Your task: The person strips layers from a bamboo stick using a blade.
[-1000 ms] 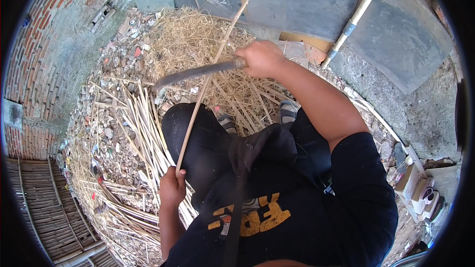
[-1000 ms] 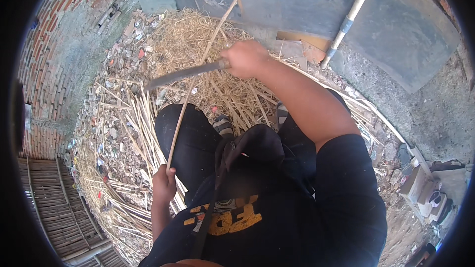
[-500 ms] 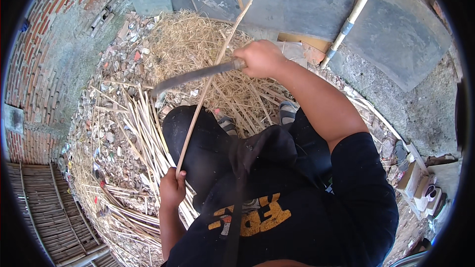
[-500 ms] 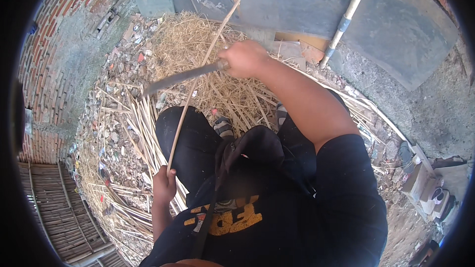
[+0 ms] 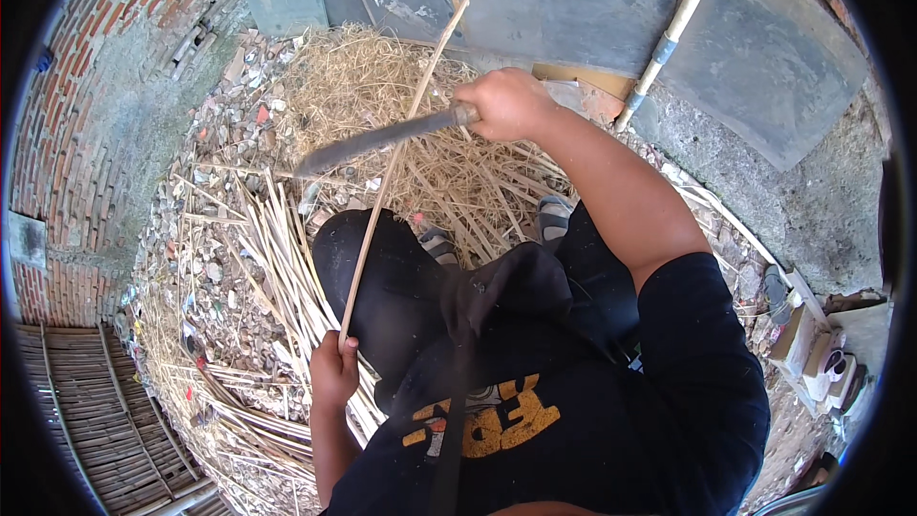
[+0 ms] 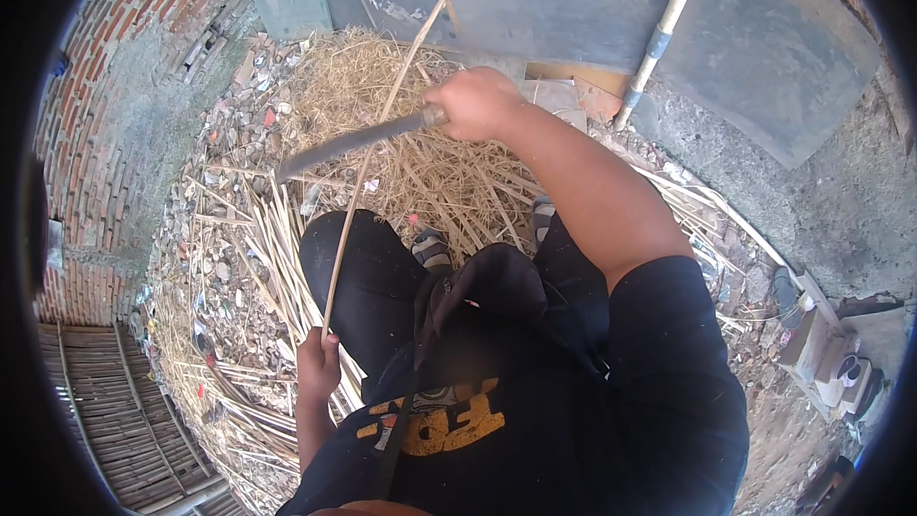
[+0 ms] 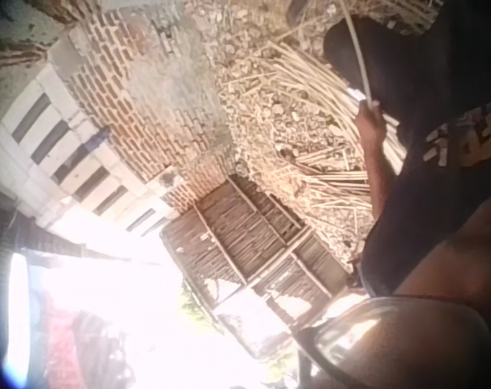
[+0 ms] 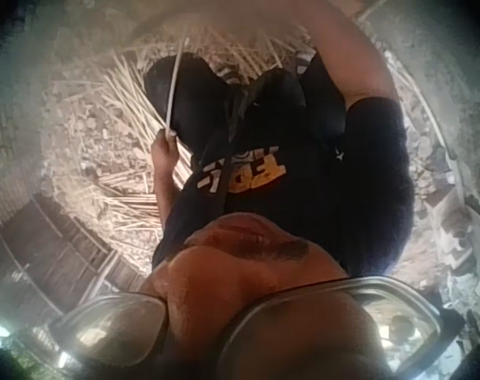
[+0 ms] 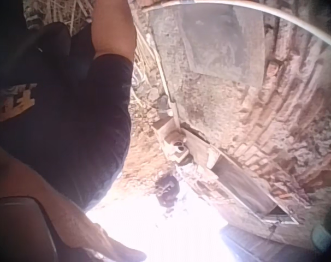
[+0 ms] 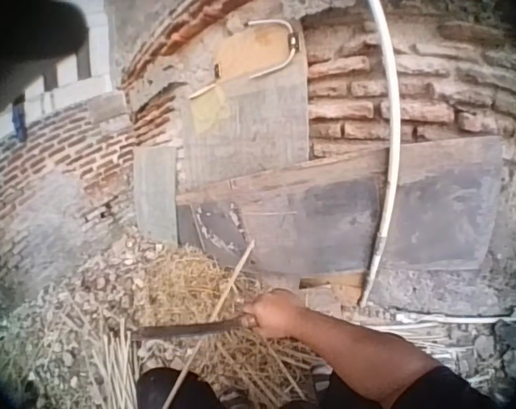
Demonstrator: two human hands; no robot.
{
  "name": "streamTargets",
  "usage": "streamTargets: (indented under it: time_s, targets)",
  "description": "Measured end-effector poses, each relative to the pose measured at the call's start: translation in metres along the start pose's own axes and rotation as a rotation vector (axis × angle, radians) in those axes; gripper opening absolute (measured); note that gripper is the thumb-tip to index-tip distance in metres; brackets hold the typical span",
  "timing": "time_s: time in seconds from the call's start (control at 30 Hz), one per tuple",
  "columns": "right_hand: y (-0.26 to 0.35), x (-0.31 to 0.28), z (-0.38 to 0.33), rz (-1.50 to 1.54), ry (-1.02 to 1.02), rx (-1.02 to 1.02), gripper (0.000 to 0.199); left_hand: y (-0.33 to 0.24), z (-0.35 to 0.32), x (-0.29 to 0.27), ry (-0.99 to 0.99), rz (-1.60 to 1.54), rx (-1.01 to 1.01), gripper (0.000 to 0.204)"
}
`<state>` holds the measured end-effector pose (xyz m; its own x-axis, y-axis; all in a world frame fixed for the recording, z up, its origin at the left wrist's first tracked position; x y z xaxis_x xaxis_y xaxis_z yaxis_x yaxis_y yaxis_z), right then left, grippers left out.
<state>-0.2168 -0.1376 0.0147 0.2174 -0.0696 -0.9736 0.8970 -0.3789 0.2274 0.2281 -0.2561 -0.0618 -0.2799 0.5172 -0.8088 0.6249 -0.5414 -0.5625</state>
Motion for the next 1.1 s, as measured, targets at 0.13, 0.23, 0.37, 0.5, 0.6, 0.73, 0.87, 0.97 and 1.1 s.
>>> streamTargets:
  time_s: [0.13, 0.23, 0.37, 0.5, 0.6, 0.73, 0.87, 0.97, 1.1]
  targets:
    - [-0.010, 0.019, 0.004, -0.010, 0.125, -0.016, 0.033, 0.000, -0.013, -0.007, -0.002, 0.039, 0.021, 0.039]
    - [-0.079, 0.020, 0.009, 0.135, -0.179, 0.280, 0.041, -0.007, -0.014, -0.018, -0.033, 0.097, 0.040, 0.039]
    - [-0.058, 0.015, 0.005, 0.092, -0.111, 0.245, 0.037, 0.003, -0.021, -0.022, -0.012, 0.126, 0.014, 0.038]
    - [0.000, 0.018, 0.006, -0.005, -0.034, 0.034, 0.026, 0.010, -0.024, -0.012, 0.002, 0.111, 0.017, 0.043]
    - [0.004, 0.020, 0.007, -0.116, 0.016, -0.064, 0.032, 0.015, -0.024, -0.007, -0.034, 0.157, 0.019, 0.037]
    - [-0.082, 0.023, 0.009, 0.207, -0.133, 0.314, 0.040, 0.013, -0.023, -0.008, -0.136, 0.302, 0.013, 0.028]
    - [-0.066, 0.013, 0.002, 0.196, -0.163, 0.309, 0.036, 0.016, -0.025, -0.013, -0.150, 0.324, 0.018, 0.028]
    - [-0.013, 0.010, -0.002, 0.086, 0.054, 0.139, 0.032, 0.018, -0.025, -0.008, -0.103, 0.266, 0.014, 0.028]
    - [-0.005, 0.024, 0.000, -0.038, 0.103, 0.029, 0.030, 0.018, -0.021, -0.007, -0.132, 0.221, 0.061, 0.032]
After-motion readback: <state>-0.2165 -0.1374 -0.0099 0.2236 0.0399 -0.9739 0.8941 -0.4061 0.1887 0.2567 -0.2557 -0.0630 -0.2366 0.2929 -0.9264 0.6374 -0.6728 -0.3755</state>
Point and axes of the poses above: each hand's wrist, its own z-axis towards the middle knuckle, its own x-axis out of the palm, y = z × x, the point moved 7 cm from there along z, towards the middle knuckle, and after that the axes turned 3 degrees about -z, right-handed, at the moved point
